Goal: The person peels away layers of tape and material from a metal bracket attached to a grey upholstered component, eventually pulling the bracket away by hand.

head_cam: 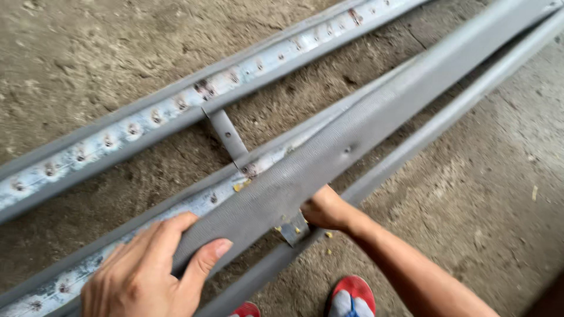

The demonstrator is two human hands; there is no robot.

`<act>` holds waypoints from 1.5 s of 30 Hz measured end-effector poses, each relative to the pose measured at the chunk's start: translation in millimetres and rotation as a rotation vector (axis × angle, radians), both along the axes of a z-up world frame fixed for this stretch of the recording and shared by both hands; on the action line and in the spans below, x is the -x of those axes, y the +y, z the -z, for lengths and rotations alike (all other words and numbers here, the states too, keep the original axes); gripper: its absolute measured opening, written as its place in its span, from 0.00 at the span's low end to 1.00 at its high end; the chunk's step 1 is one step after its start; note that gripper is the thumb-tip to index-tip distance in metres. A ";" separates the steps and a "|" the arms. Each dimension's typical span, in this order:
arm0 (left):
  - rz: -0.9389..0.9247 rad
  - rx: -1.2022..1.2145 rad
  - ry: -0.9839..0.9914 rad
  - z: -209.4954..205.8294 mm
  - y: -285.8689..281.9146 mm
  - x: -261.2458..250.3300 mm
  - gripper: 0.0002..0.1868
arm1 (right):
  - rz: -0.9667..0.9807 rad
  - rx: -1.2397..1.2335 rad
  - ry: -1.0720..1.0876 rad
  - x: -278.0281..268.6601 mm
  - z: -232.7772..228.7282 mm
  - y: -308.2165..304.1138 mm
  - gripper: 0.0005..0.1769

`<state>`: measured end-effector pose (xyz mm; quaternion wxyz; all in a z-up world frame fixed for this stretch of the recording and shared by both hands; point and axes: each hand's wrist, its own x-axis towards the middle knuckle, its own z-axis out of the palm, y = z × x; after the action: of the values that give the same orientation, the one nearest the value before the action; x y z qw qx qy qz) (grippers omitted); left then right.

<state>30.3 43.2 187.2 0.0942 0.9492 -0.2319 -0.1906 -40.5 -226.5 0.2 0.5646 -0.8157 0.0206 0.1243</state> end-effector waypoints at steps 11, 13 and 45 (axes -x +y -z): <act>0.047 0.122 -0.012 15.3 14.7 -3.6 0.29 | -0.143 -0.151 0.262 2.9 62.0 -43.3 0.27; 0.015 0.117 0.024 17.0 19.3 0.5 0.28 | 0.100 -0.346 0.310 -14.7 57.4 -58.6 0.27; -0.210 0.165 0.047 101.4 -5.5 -110.9 0.26 | 0.200 -0.210 0.139 -30.3 -15.0 35.9 0.17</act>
<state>141.1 37.8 85.8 0.1966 0.9526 -0.1439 -0.1820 -10.2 -190.6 15.2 0.6536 -0.7354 0.1275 0.1249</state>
